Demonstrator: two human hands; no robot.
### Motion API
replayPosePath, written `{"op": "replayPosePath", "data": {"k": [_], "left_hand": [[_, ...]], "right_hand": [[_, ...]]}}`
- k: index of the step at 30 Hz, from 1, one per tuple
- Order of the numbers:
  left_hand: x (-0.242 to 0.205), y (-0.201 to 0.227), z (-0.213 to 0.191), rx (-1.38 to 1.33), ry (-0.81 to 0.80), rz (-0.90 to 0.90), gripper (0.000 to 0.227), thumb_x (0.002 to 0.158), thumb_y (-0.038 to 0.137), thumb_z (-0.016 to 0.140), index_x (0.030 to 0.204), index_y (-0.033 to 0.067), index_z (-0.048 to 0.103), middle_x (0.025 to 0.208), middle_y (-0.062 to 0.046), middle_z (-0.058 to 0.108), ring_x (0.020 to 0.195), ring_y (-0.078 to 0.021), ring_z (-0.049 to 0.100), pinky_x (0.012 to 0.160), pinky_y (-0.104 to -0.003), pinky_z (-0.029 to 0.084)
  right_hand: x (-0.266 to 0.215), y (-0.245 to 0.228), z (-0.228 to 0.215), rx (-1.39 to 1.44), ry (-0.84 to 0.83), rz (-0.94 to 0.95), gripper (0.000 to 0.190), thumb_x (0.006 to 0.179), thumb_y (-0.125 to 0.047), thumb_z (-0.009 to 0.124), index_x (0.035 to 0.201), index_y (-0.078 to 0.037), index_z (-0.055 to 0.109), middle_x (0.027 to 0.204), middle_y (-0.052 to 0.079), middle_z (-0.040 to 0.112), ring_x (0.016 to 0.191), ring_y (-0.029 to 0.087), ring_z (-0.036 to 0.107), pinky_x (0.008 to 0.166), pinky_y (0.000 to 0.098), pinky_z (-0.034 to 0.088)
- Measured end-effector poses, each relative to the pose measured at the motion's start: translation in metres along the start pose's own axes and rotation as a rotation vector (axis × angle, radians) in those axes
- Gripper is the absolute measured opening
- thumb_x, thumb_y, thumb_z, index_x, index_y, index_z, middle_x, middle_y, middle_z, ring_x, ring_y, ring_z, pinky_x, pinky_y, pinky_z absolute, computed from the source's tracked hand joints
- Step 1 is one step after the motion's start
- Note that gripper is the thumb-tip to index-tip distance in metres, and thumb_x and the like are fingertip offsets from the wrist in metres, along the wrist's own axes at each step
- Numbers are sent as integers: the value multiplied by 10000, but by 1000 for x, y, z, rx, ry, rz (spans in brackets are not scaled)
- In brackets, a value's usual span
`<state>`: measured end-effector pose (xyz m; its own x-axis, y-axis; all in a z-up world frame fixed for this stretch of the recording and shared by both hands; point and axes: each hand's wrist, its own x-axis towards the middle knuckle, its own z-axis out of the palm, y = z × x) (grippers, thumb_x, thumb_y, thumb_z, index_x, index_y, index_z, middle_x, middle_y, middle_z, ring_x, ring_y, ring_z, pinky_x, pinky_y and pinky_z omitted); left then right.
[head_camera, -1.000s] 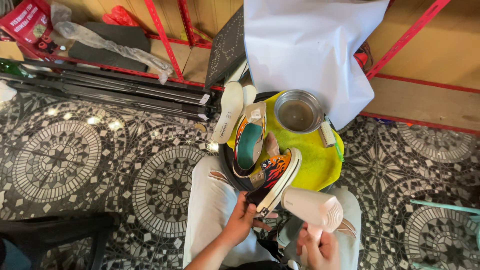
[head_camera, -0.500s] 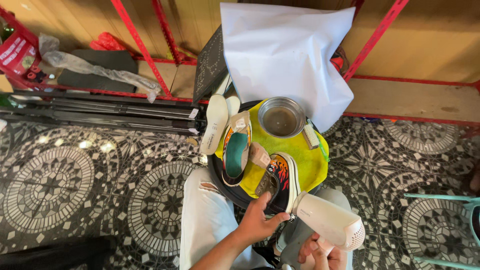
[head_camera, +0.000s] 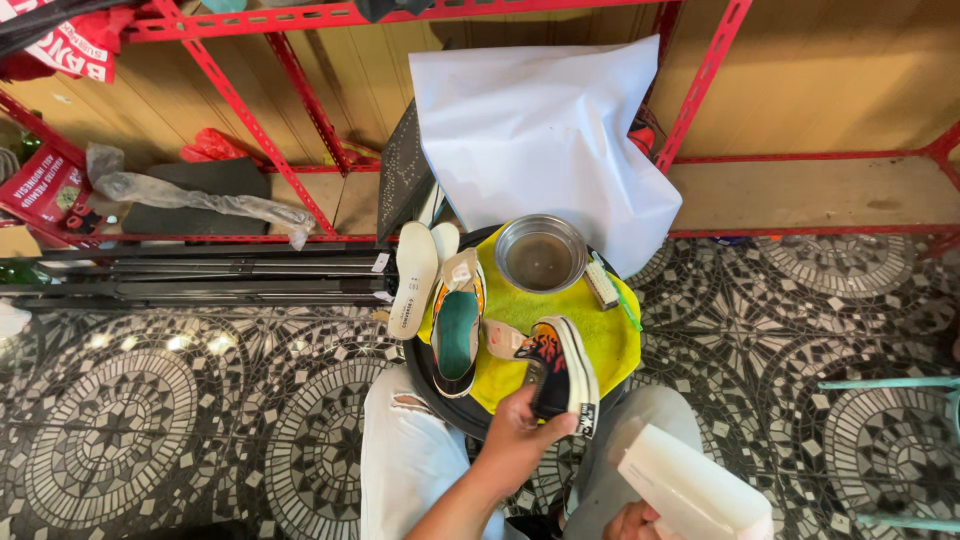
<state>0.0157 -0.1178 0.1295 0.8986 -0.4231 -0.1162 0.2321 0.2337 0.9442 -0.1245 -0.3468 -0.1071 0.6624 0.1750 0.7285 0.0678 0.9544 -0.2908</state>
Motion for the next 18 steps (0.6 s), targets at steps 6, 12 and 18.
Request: {"op": "replayPosePath", "data": {"k": [6, 12, 18], "left_hand": [[-26, 19, -8, -937, -64, -52, 853, 772, 22, 749, 1596, -62, 543, 1501, -274, 677, 1350, -421, 653, 1202, -606, 528], [-55, 16, -3, -873, 369, 82, 680, 935, 180, 646, 1580, -29, 583, 1592, -343, 652, 1471, -499, 617, 1167, -627, 524], [-74, -63, -21, 53, 422, 608, 706, 1089, 405, 702, 1620, -31, 539, 1717, -205, 531, 1605, -328, 471, 1373, -491, 285]], "right_hand": [[36, -3, 38, -112, 34, -118, 242, 1211, -34, 501, 1437, 50, 520, 1183, 398, 635, 969, 604, 605, 757, 758, 556], [46, -5, 31, 6, 41, -30, 534, 1228, -401, 330, 1455, 37, 538, 1220, 403, 633, 1032, 605, 586, 821, 753, 501], [-65, 33, -56, 159, -13, -22, 697, 1172, -651, 531, 1554, -67, 551, 1168, 404, 706, 929, 616, 680, 736, 735, 561]]}}
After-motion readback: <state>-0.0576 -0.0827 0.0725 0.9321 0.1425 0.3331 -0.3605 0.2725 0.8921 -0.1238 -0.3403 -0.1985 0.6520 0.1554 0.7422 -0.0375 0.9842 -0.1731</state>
